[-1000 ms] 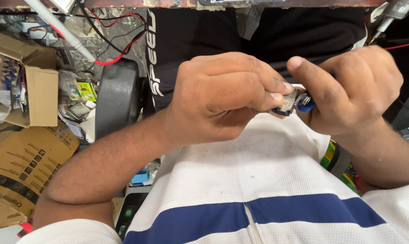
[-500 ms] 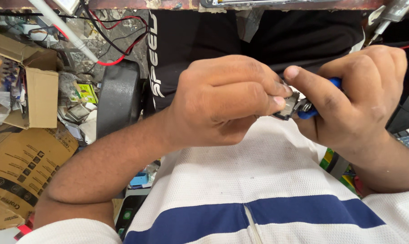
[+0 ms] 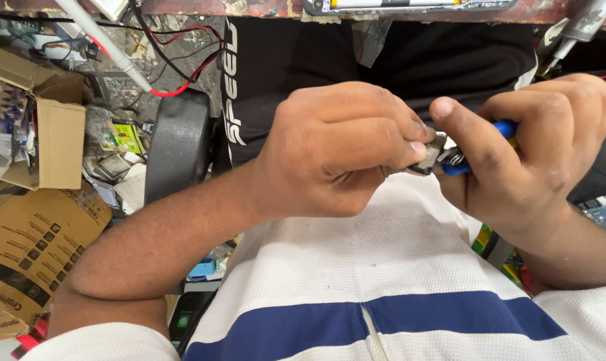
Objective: The person sits at a cluttered repair bench and uses blue-handled pliers to pry and reposition a small black phone component, working on it over their lap and the bench. They repeatedly grip, turn, and adjust the part with the pliers and their fingers, then hold it up against a disassembled phone battery on the bench.
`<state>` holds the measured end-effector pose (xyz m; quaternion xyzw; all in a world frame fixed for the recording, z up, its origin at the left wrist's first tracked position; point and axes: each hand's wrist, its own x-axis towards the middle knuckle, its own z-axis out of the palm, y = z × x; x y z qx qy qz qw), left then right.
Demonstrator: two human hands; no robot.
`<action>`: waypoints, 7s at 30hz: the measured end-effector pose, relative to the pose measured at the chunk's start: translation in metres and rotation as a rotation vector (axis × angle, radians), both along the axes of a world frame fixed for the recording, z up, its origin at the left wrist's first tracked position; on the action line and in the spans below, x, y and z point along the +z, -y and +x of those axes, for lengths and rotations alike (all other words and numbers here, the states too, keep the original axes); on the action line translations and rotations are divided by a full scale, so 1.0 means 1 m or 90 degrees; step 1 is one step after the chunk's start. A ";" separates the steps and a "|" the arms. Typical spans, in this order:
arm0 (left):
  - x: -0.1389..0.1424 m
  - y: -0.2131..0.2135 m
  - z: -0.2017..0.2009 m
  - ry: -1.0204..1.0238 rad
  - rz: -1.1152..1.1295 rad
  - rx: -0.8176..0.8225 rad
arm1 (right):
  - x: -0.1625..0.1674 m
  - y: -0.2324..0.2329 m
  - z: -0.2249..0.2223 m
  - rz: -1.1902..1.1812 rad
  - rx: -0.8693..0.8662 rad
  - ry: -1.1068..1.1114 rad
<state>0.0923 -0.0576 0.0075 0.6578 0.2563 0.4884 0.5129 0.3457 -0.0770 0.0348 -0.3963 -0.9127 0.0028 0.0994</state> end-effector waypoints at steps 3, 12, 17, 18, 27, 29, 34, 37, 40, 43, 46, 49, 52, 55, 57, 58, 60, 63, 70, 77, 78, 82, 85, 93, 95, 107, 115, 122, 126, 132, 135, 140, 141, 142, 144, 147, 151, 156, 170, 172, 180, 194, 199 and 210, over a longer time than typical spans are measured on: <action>0.002 0.001 -0.001 -0.009 -0.018 -0.016 | -0.003 -0.001 0.001 -0.002 0.019 -0.032; -0.001 0.002 -0.002 -0.009 -0.011 -0.013 | -0.004 0.002 -0.004 0.017 0.026 -0.010; -0.002 0.003 -0.002 -0.016 -0.008 -0.016 | -0.008 -0.002 -0.003 0.029 0.045 -0.013; -0.002 0.003 -0.001 -0.012 -0.010 -0.015 | -0.010 -0.003 -0.003 0.037 0.049 -0.020; -0.004 0.005 0.002 -0.016 0.003 0.057 | -0.023 0.000 -0.003 0.033 0.037 -0.073; -0.001 0.007 0.003 -0.029 0.012 0.086 | -0.024 0.002 -0.005 0.025 0.015 -0.076; 0.015 0.010 0.012 -0.034 0.076 0.173 | -0.041 -0.007 -0.014 0.159 0.001 -0.156; 0.019 0.006 0.008 -0.040 0.200 0.166 | -0.045 -0.013 -0.013 0.253 0.029 -0.182; 0.014 0.000 -0.002 -0.036 0.346 0.109 | -0.035 -0.013 -0.004 0.254 0.062 -0.162; 0.012 0.004 -0.005 -0.030 0.380 0.085 | -0.021 -0.003 0.001 0.169 0.055 -0.148; 0.012 0.007 -0.003 -0.016 0.375 0.087 | -0.014 0.001 0.003 0.113 0.025 -0.175; 0.012 0.007 -0.001 -0.002 0.370 0.099 | -0.017 -0.001 0.000 0.068 -0.034 -0.252; 0.012 0.002 -0.006 -0.011 0.394 0.107 | -0.028 -0.006 -0.008 -0.023 -0.126 -0.417; 0.011 0.000 -0.008 -0.048 0.418 0.121 | -0.031 -0.003 -0.015 -0.174 -0.188 -0.645; 0.011 0.001 -0.011 -0.071 0.422 0.115 | -0.026 0.007 -0.020 -0.299 -0.177 -0.814; 0.011 0.001 -0.011 -0.080 0.424 0.114 | -0.022 0.013 -0.020 -0.383 -0.169 -0.859; 0.010 0.002 -0.011 -0.094 0.432 0.123 | -0.010 0.026 -0.020 -0.553 -0.188 -0.927; 0.008 0.002 -0.011 -0.118 0.447 0.134 | 0.001 0.039 -0.018 -0.694 -0.257 -0.983; 0.015 -0.005 -0.012 -0.183 0.472 0.115 | -0.002 0.036 -0.018 -0.708 -0.272 -0.979; 0.027 -0.019 -0.005 -0.148 0.240 0.038 | -0.003 0.033 -0.017 -0.593 -0.321 -0.894; 0.026 -0.017 -0.003 -0.108 0.148 0.031 | -0.003 0.033 -0.017 -0.584 -0.319 -0.873; 0.019 -0.003 -0.001 -0.087 -0.181 0.006 | -0.003 0.030 -0.016 -0.576 -0.310 -0.791; 0.008 0.006 0.002 0.002 -0.322 -0.062 | -0.002 0.028 -0.019 -0.579 -0.304 -0.765; -0.013 0.021 0.008 0.105 -0.457 -0.089 | -0.001 0.028 -0.036 -0.714 -0.463 -0.956; -0.016 0.023 0.009 0.161 -0.501 -0.094 | -0.003 0.025 -0.038 -0.746 -0.475 -1.003; -0.012 0.023 0.000 0.286 -0.531 -0.026 | 0.001 0.034 -0.028 -0.461 -0.255 -0.422; -0.009 0.018 -0.005 0.253 -0.484 -0.009 | 0.016 0.022 -0.041 -0.343 -0.157 -0.261; 0.001 0.014 -0.009 0.143 -0.392 -0.006 | 0.026 0.008 -0.049 -0.301 -0.142 -0.194; 0.005 0.012 -0.008 0.105 -0.364 -0.008 | 0.025 0.007 -0.050 -0.268 -0.122 -0.183; 0.007 0.011 -0.008 0.068 -0.339 -0.006 | 0.024 0.008 -0.048 -0.305 -0.123 -0.202; 0.007 0.011 -0.007 0.063 -0.330 -0.001 | 0.021 0.009 -0.048 -0.307 -0.128 -0.191; 0.009 0.015 -0.006 0.076 -0.343 0.012 | 0.016 0.010 -0.050 -0.274 -0.114 -0.196; 0.010 0.016 -0.006 0.075 -0.349 0.017 | 0.015 0.010 -0.051 -0.267 -0.110 -0.206; 0.011 0.018 -0.006 0.075 -0.354 0.021 | 0.014 0.010 -0.051 -0.269 -0.106 -0.222; 0.012 0.019 -0.005 0.080 -0.361 0.030 | 0.013 0.011 -0.051 -0.271 -0.100 -0.253; 0.012 0.019 -0.004 0.083 -0.338 0.038 | 0.012 0.011 -0.050 -0.290 -0.108 -0.260; 0.012 0.020 -0.004 0.098 -0.353 0.038 | 0.010 0.012 -0.050 -0.284 -0.107 -0.255; 0.013 0.023 -0.001 0.105 -0.372 0.055 | 0.005 0.013 -0.053 -0.241 -0.103 -0.242; 0.000 0.032 0.004 0.192 -0.485 0.063 | -0.003 0.014 -0.032 -0.438 -0.263 -0.451; -0.001 0.033 0.004 0.174 -0.469 0.073 | 0.004 0.010 -0.032 -0.435 -0.233 -0.428; 0.005 0.025 0.002 0.134 -0.432 0.074 | 0.025 0.010 -0.047 -0.417 -0.130 -0.267; 0.015 0.015 -0.002 -0.017 -0.295 0.051 | 0.017 0.013 -0.042 -0.414 -0.170 -0.263; 0.014 0.012 -0.002 0.029 -0.300 0.034 | 0.014 0.014 -0.045 -0.408 -0.157 -0.310; 0.022 0.008 -0.008 -0.070 -0.344 0.011 | -0.001 0.016 -0.007 -0.221 -0.206 -0.278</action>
